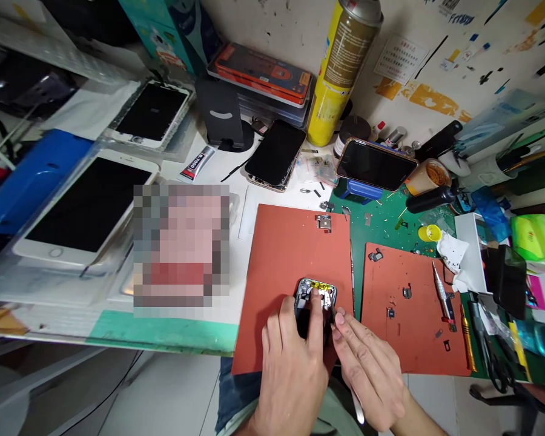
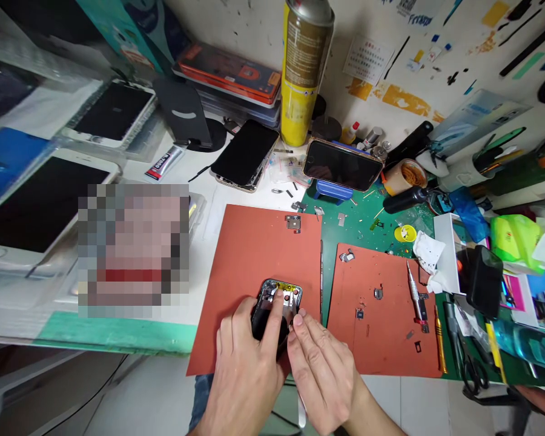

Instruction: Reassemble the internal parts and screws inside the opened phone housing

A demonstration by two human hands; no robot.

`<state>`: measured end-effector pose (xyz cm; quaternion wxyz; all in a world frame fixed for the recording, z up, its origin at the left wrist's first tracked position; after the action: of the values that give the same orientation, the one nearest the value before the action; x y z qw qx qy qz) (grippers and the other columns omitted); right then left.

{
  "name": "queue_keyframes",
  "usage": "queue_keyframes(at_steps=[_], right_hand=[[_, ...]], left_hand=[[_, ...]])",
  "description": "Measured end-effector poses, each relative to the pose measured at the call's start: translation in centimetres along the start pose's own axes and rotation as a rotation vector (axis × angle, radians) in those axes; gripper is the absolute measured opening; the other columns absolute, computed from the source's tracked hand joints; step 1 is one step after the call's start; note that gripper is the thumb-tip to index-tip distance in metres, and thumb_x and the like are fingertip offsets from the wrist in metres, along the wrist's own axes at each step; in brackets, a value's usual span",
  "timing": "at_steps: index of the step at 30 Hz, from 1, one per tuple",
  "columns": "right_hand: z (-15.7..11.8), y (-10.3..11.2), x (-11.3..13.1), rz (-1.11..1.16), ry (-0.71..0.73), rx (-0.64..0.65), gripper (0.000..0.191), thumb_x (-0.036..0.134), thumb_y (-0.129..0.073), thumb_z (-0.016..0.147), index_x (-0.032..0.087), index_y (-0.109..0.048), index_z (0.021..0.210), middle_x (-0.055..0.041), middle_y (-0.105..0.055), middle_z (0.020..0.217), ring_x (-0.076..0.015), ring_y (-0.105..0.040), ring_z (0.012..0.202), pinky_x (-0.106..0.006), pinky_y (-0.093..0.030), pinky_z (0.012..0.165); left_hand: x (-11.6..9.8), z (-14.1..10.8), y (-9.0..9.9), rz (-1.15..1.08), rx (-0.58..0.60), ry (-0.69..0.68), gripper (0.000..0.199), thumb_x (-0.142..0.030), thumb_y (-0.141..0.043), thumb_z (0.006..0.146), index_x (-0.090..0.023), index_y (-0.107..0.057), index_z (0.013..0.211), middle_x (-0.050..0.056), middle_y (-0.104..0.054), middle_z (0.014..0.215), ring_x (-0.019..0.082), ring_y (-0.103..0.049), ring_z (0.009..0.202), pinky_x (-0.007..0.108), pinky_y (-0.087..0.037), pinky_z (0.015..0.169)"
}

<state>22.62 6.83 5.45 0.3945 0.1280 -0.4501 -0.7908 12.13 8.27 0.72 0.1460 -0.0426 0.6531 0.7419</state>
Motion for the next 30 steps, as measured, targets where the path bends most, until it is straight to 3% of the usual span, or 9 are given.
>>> queue_keyframes(at_steps=[8, 15, 19, 26, 30], right_hand=[[0.5, 0.0, 0.6, 0.001, 0.102, 0.059, 0.021, -0.001, -0.057, 0.098, -0.004, -0.076, 0.106, -0.029, -0.079, 0.113, -0.0375, -0.07, 0.128, -0.043, -0.068, 0.099], [1.4, 0.0, 0.5, 0.001, 0.15, 0.115, 0.025, 0.001, -0.055, 0.097, 0.0, -0.078, 0.107, -0.0235, -0.081, 0.114, -0.0336, -0.071, 0.129, -0.04, -0.066, 0.105], [2.0, 0.1, 0.6, -0.006, 0.174, 0.113, 0.024, 0.002, -0.061, 0.095, 0.008, -0.079, 0.109, -0.0175, -0.079, 0.126, -0.031, -0.072, 0.129, -0.04, -0.065, 0.106], [3.1, 0.0, 1.2, 0.059, 0.161, 0.063, 0.022, -0.002, -0.058, 0.097, 0.001, -0.078, 0.104, -0.0212, -0.082, 0.112, -0.031, -0.073, 0.128, -0.039, -0.065, 0.106], [3.1, 0.0, 1.5, 0.038, 0.078, 0.104, 0.021, 0.004, -0.067, 0.095, 0.01, -0.078, 0.112, -0.0147, -0.08, 0.124, -0.0281, -0.073, 0.127, -0.036, -0.066, 0.104]], left_hand=[[-0.1, 0.0, 0.0, 0.031, -0.005, -0.014, 0.065, -0.002, -0.059, 0.086, -0.013, -0.055, 0.15, 0.025, -0.051, 0.131, 0.034, -0.055, 0.105, 0.047, -0.053, 0.081], [-0.1, -0.3, 0.0, 0.014, -0.013, -0.011, 0.064, -0.005, -0.057, 0.088, -0.012, -0.053, 0.152, 0.024, -0.051, 0.132, 0.033, -0.055, 0.106, 0.046, -0.054, 0.082], [0.0, -0.3, -0.1, -0.012, -0.018, -0.005, 0.064, -0.004, -0.054, 0.089, -0.013, -0.052, 0.152, 0.023, -0.051, 0.132, 0.031, -0.054, 0.105, 0.045, -0.054, 0.082], [-0.2, -0.7, -0.5, -0.055, -0.036, -0.027, 0.065, -0.005, -0.05, 0.093, -0.009, -0.046, 0.157, 0.026, -0.05, 0.134, 0.033, -0.053, 0.105, 0.048, -0.053, 0.081], [-0.3, -0.7, -0.4, -0.049, -0.052, -0.032, 0.064, -0.007, -0.048, 0.094, -0.01, -0.045, 0.158, 0.026, -0.05, 0.136, 0.032, -0.053, 0.101, 0.05, -0.053, 0.083]])
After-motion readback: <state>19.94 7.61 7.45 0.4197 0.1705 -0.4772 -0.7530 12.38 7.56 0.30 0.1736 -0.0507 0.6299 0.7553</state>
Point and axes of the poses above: each hand's wrist, its own z-axis towards the middle knuckle, its own y-axis out of the back of the hand, x = y × z, the point moved 8 cm from there along z, towards the middle knuckle
